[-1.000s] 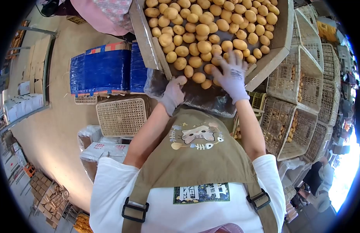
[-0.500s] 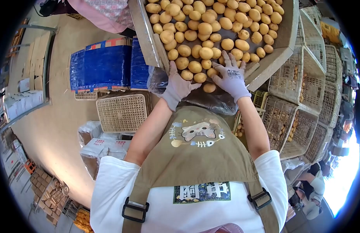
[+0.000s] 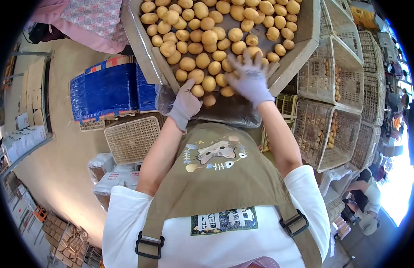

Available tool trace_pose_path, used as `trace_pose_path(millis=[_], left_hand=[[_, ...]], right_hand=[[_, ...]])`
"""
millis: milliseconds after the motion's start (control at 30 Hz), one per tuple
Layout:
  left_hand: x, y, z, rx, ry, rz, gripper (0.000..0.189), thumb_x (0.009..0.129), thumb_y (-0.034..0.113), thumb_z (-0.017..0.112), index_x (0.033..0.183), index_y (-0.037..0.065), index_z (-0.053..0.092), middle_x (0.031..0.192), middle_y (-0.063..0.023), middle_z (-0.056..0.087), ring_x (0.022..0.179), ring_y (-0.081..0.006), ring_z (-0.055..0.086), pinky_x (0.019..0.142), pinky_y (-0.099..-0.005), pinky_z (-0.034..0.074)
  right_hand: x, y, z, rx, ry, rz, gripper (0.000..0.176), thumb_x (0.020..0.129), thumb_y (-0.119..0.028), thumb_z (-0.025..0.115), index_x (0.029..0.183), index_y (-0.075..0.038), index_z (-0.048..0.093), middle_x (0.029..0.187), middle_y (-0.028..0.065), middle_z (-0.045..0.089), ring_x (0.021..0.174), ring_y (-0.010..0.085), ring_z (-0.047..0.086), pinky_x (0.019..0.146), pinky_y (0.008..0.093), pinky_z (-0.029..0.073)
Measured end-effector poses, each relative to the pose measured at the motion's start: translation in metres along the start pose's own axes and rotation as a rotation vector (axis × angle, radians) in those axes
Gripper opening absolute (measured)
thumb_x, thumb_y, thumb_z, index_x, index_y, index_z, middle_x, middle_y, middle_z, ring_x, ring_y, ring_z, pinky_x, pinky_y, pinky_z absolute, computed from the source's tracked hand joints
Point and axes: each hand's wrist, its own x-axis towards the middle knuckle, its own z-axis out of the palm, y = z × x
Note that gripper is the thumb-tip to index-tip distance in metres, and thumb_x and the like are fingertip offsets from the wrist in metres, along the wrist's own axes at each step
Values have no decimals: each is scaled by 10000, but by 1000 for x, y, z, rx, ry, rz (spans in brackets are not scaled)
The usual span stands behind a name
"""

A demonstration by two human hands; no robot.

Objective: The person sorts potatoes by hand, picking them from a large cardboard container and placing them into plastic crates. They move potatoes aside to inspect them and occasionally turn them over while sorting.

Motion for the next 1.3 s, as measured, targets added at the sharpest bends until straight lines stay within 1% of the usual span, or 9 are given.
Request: trace_pose_path(millis=[233,467,567,667,700,900,1133,1200,1300], left_hand=[[0,6,13,-264,-90,-20,826,946,756,352,1581,239,242,1631,-80,283,1467,-374,317,1111,-710,266],[-3,8,23,-277,2,-61,860,925,792,339,1571,231,249,1613,-89,303,1446,-374,354,1089,-706,319],[-2,5,24,-295,23,-53,887,906,811,350,1568,229,255,1609,-92,308,1439,-379,364,1068,-703,353],[1,0,24,-287,22,-31,899,900,817,334,1569,222,260,1604,-93,321,1432,-388,378,1053,-701,383],[-1,0,27,-280,-8,-17,895,906,811,316,1572,216,260,1600,-91,329,1429,-391,387,1052,-699,393],[0,3,35,-309,30,-38,926,892,827,300,1577,204,259,1611,-101,318,1436,-408,380,1067,-717,362],[8,3,32,-377,-37,-41,980,872,845,345,1592,192,218,1640,-123,245,1473,-432,300,1098,-751,286],[4,4,30,-392,-44,-46,983,874,843,349,1595,190,207,1641,-123,242,1484,-432,272,1099,-756,279],[0,5,32,-379,-144,-24,970,886,811,392,1592,174,200,1637,-121,249,1491,-414,249,1119,-731,282]], right_hand=[[-26,-8,7,30,-256,-134,684,857,-523,651,1493,-354,465,1604,92,357,1466,562,167,1172,676,131],[-25,-3,9,70,-247,-170,648,870,-497,656,1479,-357,481,1612,85,344,1462,580,154,1175,666,137],[-27,-6,-4,2,-135,-204,556,887,-402,679,1417,-277,566,1503,113,500,1408,484,381,1149,570,312],[-3,20,-14,707,-18,7,419,892,-267,694,1297,-162,660,1266,127,671,1194,338,629,1017,423,486],[7,29,-19,537,263,-63,241,889,-191,638,1089,-85,720,1087,130,729,958,316,697,884,396,541],[46,53,-61,567,247,263,301,918,-260,609,1152,-95,705,1016,142,721,988,316,690,878,404,531],[31,39,6,-115,-244,70,477,869,-295,661,1304,-119,573,1137,170,692,1062,342,675,880,444,540],[32,44,-25,192,-335,119,491,846,-242,664,1291,-57,571,1198,184,667,1110,342,657,915,435,520],[2,45,-41,760,-30,109,573,854,-206,636,1388,-32,521,1136,125,675,1000,233,677,850,356,536]])
